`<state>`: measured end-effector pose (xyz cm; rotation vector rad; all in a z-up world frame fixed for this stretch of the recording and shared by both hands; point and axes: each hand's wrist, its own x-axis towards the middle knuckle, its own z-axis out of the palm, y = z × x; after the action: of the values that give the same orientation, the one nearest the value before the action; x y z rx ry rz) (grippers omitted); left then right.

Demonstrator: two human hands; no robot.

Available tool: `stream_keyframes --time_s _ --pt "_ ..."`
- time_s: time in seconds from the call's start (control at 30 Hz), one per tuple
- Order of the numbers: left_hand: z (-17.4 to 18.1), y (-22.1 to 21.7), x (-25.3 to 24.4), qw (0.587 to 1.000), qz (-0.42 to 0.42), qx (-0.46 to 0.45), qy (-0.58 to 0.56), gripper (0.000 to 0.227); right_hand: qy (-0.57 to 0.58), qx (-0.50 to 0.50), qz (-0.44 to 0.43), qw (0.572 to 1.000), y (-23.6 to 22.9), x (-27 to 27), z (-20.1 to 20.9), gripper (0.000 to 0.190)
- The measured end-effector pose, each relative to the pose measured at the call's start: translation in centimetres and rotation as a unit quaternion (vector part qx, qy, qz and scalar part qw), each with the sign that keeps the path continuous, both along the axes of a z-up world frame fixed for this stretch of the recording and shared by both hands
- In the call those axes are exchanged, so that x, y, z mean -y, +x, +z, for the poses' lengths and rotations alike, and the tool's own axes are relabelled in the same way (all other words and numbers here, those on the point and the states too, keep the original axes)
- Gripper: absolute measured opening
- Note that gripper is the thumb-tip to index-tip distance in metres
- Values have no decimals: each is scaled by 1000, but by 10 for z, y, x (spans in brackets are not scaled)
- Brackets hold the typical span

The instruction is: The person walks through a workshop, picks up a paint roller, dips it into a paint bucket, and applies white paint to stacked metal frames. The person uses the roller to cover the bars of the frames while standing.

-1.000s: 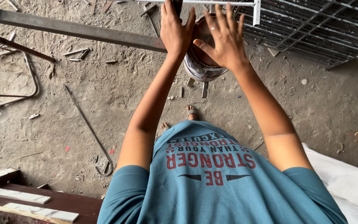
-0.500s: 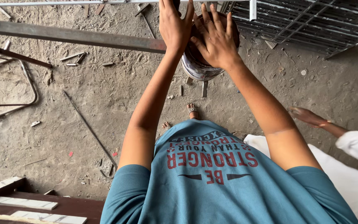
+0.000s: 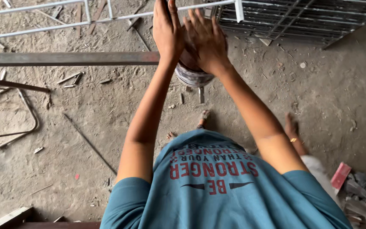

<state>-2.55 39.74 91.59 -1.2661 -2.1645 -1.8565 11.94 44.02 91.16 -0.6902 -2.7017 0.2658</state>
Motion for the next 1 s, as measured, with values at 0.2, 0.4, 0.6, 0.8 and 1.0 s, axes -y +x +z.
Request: stream_keyframes --time_s 0.2,0.4,0.6,0.8,1.0 --pt "46 30 -15 984 -167 -37 -55 34 -193 -335 7 922 49 -21 17 42" --pt "86 110 -67 929 -312 -195 -45 38 -301 -482 -12 823 134 -48 40 45" --pt "88 213 -144 851 -461 -253 -16 49 -327 -513 -60 791 243 -96 31 52" --pt "65 316 -197 777 -564 -269 74 50 -367 -545 -108 746 350 -112 3 50" --pt "54 385 -230 618 -663 -320 -275 74 -301 -592 -204 719 418 -110 -34 47"
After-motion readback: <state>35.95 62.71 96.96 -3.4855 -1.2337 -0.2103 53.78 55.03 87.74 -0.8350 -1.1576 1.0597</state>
